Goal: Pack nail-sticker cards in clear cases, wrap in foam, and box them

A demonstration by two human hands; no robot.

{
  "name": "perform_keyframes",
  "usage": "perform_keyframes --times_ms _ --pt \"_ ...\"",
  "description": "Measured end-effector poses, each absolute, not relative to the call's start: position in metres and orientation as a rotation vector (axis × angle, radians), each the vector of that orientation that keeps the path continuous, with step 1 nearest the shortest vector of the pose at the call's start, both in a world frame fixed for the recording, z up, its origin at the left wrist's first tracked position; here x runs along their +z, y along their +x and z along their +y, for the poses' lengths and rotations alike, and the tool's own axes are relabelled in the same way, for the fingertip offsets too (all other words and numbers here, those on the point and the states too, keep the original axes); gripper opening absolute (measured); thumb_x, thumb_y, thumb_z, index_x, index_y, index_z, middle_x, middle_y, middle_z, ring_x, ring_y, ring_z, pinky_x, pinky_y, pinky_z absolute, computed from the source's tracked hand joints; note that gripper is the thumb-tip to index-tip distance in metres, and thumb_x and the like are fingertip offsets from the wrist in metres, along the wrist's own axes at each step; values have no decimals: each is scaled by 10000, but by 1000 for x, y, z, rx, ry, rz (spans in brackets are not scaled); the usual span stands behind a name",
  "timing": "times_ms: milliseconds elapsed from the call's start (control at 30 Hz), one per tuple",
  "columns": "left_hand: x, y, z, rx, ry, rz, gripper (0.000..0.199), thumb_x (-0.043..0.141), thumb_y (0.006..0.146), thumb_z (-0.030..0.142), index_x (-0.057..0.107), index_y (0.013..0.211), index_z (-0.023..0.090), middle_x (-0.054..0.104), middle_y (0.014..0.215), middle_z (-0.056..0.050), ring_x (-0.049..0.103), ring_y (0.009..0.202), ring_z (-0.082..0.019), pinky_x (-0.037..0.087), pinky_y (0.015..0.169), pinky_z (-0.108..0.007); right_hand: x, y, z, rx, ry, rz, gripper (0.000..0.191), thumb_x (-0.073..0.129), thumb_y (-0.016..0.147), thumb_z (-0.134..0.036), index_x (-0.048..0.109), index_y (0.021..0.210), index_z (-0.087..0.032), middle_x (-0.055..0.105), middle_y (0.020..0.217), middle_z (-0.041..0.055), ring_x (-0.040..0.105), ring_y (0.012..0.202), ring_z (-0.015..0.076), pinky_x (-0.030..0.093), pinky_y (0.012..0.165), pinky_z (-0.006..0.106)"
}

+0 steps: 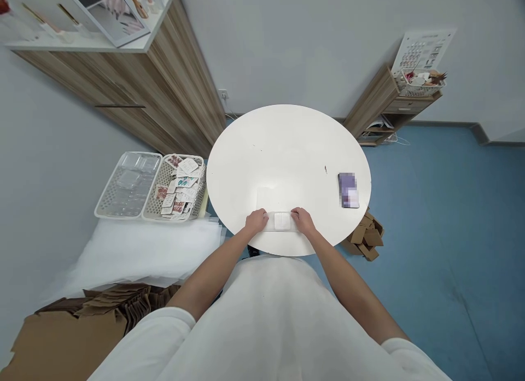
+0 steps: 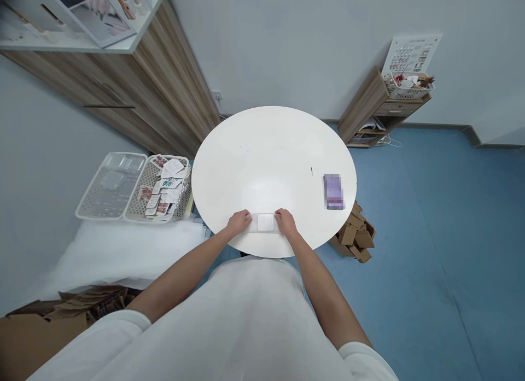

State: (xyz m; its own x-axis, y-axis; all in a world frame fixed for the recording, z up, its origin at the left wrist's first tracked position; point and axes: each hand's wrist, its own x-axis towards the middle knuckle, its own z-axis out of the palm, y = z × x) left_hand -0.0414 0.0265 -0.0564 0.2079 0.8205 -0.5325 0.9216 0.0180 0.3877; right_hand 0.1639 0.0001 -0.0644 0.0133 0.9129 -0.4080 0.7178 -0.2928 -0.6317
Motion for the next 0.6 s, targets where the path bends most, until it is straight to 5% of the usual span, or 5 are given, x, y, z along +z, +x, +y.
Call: perform_keyframes --times_ms 200,367,600 --pt "-49 -43 18 37 2150 1643 310 451 801 303 467 1091 194 512 1167 -104 452 1081 -243 346 851 -369 -57 159 -10 667 -2063 -1966 344 421 766 -133 482 1100 -185 488 1180 121 447 1082 242 360 859 368" --pt "-47 -42 7 65 2445 1210 566 591 689 439 423 1183 218 398 1317 -106 301 1237 -284 208 983 -430 -52 155 -21 653 -1656 -2456 392 585 698 -267 468 1065 -194 376 1330 130 304 1239 274 260 961 437" --pt "-51 -36 6 -7 2414 1182 558 593 677 300 401 1195 221 454 1267 -96 417 1143 -256 234 956 -423 -56 147 -21 634 -1715 -2540 388 589 671 -202 461 1037 -184 410 1300 137 401 1157 260 319 910 403"
